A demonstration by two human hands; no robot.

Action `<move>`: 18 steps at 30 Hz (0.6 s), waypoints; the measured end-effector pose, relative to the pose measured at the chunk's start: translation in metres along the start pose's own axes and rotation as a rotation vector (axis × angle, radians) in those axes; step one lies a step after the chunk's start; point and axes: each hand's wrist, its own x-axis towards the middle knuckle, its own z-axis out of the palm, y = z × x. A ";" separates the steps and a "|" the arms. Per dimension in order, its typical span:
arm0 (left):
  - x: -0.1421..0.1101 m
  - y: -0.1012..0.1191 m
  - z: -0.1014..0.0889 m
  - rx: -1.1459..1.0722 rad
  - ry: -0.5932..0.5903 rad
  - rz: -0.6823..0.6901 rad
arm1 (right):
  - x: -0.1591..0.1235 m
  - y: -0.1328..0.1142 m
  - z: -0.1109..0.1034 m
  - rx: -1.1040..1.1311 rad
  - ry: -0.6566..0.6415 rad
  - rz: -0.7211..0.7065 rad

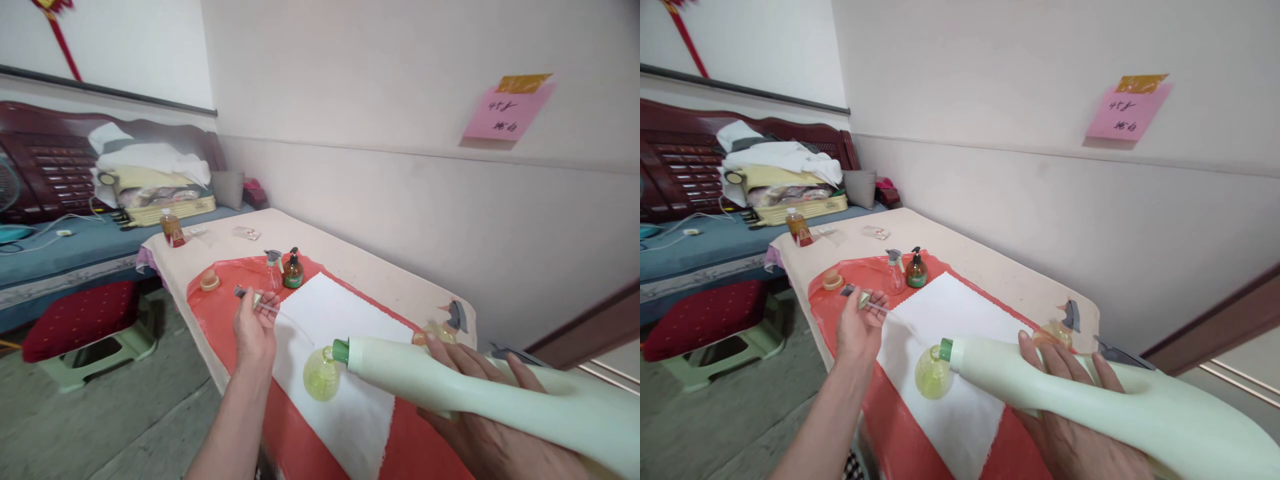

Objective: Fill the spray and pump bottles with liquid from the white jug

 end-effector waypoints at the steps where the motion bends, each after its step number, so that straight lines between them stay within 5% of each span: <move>1: 0.000 0.000 0.000 -0.001 0.000 0.000 | 0.000 0.000 -0.001 -0.004 -0.004 -0.003; 18: -0.002 0.002 0.001 -0.009 0.005 -0.006 | 0.002 0.000 -0.005 -0.038 -0.002 -0.029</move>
